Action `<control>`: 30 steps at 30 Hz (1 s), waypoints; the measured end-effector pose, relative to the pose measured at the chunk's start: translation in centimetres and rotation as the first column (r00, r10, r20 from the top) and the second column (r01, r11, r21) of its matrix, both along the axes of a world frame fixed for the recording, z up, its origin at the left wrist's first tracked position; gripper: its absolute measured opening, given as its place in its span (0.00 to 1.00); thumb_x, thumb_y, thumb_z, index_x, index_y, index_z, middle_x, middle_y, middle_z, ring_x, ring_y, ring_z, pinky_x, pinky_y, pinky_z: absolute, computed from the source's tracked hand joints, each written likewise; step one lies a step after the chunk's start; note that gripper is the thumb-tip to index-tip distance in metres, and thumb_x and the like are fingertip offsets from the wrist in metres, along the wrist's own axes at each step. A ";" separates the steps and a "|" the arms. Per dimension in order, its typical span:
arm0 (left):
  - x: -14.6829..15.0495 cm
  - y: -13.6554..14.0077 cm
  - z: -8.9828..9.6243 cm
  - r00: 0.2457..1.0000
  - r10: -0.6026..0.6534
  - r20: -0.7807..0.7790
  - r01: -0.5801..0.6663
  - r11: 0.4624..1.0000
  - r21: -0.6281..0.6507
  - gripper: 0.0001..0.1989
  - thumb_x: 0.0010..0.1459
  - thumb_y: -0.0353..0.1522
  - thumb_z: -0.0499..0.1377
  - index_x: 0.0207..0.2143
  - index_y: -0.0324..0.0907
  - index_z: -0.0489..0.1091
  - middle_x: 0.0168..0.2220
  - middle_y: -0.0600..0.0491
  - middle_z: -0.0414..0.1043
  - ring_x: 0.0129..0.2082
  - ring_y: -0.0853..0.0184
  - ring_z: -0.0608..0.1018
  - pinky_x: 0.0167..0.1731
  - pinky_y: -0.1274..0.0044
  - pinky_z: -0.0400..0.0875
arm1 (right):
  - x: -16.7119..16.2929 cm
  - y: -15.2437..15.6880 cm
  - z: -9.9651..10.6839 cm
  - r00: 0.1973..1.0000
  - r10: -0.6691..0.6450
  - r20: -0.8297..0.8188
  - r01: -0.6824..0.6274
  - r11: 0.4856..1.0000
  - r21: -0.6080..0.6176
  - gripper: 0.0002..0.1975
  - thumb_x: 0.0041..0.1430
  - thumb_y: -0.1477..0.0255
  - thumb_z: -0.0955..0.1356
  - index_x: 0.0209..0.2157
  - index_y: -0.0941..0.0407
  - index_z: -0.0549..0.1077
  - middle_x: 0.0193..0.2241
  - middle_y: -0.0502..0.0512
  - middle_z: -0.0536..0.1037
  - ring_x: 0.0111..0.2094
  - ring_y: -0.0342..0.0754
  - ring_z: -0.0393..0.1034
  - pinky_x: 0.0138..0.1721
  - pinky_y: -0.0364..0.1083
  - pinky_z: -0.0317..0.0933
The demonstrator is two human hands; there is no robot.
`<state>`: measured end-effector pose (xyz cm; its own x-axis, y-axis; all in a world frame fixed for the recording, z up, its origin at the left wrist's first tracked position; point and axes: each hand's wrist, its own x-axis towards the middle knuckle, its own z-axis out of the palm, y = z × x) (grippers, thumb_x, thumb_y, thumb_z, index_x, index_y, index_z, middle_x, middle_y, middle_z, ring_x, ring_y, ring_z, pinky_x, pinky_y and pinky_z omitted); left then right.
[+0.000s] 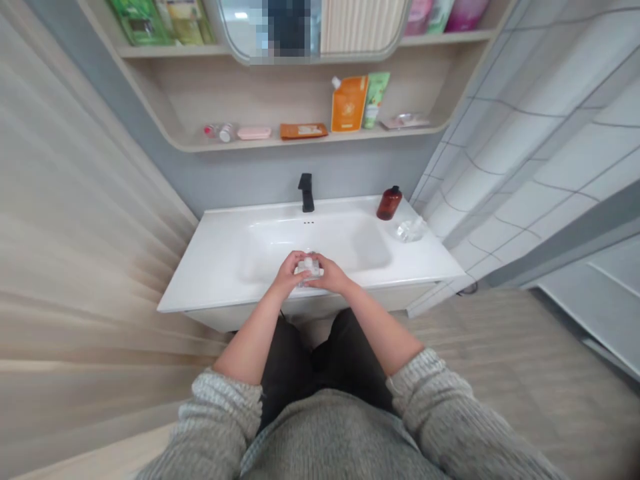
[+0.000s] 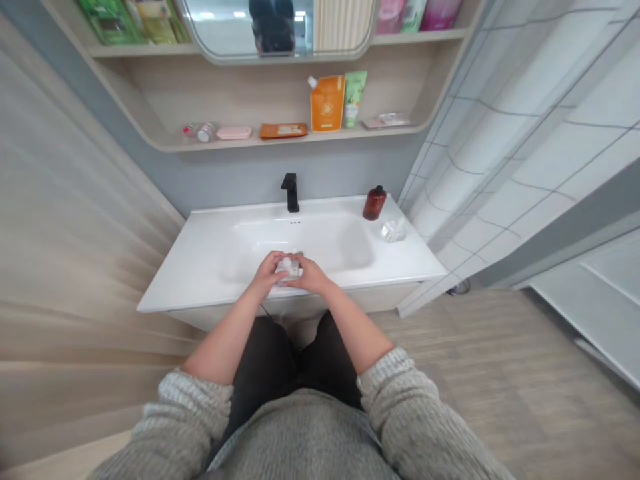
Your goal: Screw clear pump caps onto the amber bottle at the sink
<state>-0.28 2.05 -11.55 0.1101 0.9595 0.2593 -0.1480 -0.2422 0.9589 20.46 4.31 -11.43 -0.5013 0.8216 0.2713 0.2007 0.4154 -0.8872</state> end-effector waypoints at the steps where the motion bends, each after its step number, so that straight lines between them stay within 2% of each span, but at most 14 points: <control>1: -0.1 -0.1 0.1 0.998 -0.041 0.050 0.041 0.999 -0.002 0.35 0.46 0.44 0.81 0.54 0.46 0.76 0.53 0.45 0.84 0.53 0.52 0.83 0.56 0.63 0.75 | 0.0 0.0 0.0 1.000 -0.002 0.007 0.002 1.000 -0.001 0.46 0.47 0.56 0.87 0.64 0.54 0.76 0.58 0.62 0.83 0.54 0.60 0.80 0.60 0.57 0.72; 3: -0.4 -0.2 0.2 0.988 -0.063 0.138 0.063 0.998 0.005 0.37 0.47 0.45 0.80 0.57 0.46 0.74 0.54 0.44 0.84 0.56 0.50 0.83 0.57 0.63 0.74 | 0.1 0.0 -0.1 1.000 -0.006 0.024 0.006 1.000 -0.004 0.46 0.46 0.56 0.87 0.64 0.54 0.76 0.57 0.62 0.83 0.53 0.60 0.80 0.59 0.57 0.72; 5: -0.7 -0.2 0.2 0.982 -0.013 0.189 0.008 1.000 0.023 0.34 0.46 0.44 0.79 0.55 0.46 0.75 0.48 0.47 0.85 0.56 0.50 0.83 0.58 0.63 0.73 | 0.1 0.0 -0.2 0.999 -0.015 0.038 0.016 1.000 -0.013 0.45 0.46 0.56 0.87 0.63 0.54 0.76 0.57 0.62 0.84 0.52 0.59 0.80 0.58 0.57 0.72; 7: -0.8 -0.2 0.1 0.980 0.007 0.197 -0.011 1.000 0.021 0.33 0.46 0.42 0.77 0.55 0.47 0.75 0.45 0.49 0.84 0.55 0.51 0.83 0.57 0.63 0.73 | 0.2 0.0 -0.2 0.998 -0.029 0.048 0.030 0.999 -0.018 0.46 0.46 0.56 0.87 0.64 0.53 0.76 0.57 0.61 0.84 0.51 0.59 0.80 0.58 0.57 0.72; 10: -0.8 -0.1 0.0 0.984 -0.038 0.171 0.041 0.999 -0.016 0.34 0.46 0.41 0.75 0.56 0.45 0.75 0.48 0.48 0.83 0.50 0.53 0.83 0.52 0.65 0.74 | 0.1 0.0 -0.3 0.999 -0.013 0.042 0.014 1.000 -0.021 0.47 0.45 0.56 0.87 0.65 0.52 0.76 0.59 0.61 0.83 0.53 0.60 0.80 0.60 0.57 0.72; 13: -0.8 -0.1 -0.1 0.985 0.019 0.173 -0.021 1.000 0.008 0.32 0.46 0.40 0.75 0.55 0.45 0.75 0.46 0.50 0.82 0.46 0.56 0.82 0.48 0.68 0.74 | 0.1 -0.1 -0.2 0.999 -0.018 0.050 0.019 1.000 -0.017 0.46 0.45 0.57 0.88 0.64 0.53 0.77 0.58 0.61 0.83 0.54 0.60 0.80 0.59 0.57 0.72; 17: -0.9 0.0 0.0 0.989 -0.078 0.122 0.076 0.997 0.014 0.38 0.48 0.41 0.75 0.62 0.46 0.73 0.49 0.48 0.82 0.50 0.54 0.82 0.52 0.65 0.74 | 0.1 -0.2 0.0 0.999 -0.011 0.052 0.011 1.000 -0.012 0.45 0.45 0.56 0.87 0.63 0.54 0.77 0.55 0.61 0.84 0.51 0.60 0.80 0.57 0.57 0.73; 21: -1.1 0.4 0.3 0.996 -0.045 0.082 0.039 0.997 0.064 0.37 0.48 0.40 0.75 0.60 0.47 0.72 0.48 0.50 0.81 0.52 0.53 0.81 0.55 0.64 0.72 | 0.1 -0.3 0.0 0.998 -0.015 0.054 0.016 1.000 -0.018 0.44 0.45 0.56 0.87 0.61 0.54 0.77 0.53 0.60 0.84 0.49 0.59 0.80 0.56 0.57 0.73; 24: -1.4 0.7 0.7 0.995 -0.096 0.013 0.095 0.994 0.054 0.34 0.48 0.38 0.73 0.59 0.47 0.73 0.51 0.48 0.81 0.55 0.50 0.81 0.57 0.62 0.72 | 0.1 -0.3 -0.1 0.999 -0.016 0.050 0.016 1.000 -0.007 0.44 0.45 0.56 0.87 0.61 0.54 0.77 0.53 0.60 0.84 0.49 0.59 0.80 0.56 0.56 0.72; 27: -1.7 0.6 1.3 1.000 -0.012 -0.024 0.015 0.995 0.098 0.29 0.48 0.38 0.72 0.54 0.47 0.74 0.48 0.50 0.80 0.54 0.52 0.81 0.58 0.62 0.72 | 0.1 -0.3 -0.1 0.998 -0.019 0.059 0.020 1.000 -0.011 0.46 0.44 0.56 0.88 0.62 0.53 0.77 0.54 0.60 0.84 0.49 0.59 0.80 0.55 0.56 0.72; 30: -1.6 0.5 2.1 0.994 -0.080 -0.067 0.084 0.995 0.047 0.34 0.51 0.38 0.74 0.60 0.48 0.71 0.48 0.51 0.82 0.52 0.54 0.82 0.58 0.62 0.73 | 0.1 -0.4 0.2 0.997 -0.028 0.068 0.028 1.000 -0.006 0.45 0.44 0.56 0.87 0.62 0.54 0.76 0.54 0.60 0.84 0.50 0.59 0.80 0.56 0.56 0.72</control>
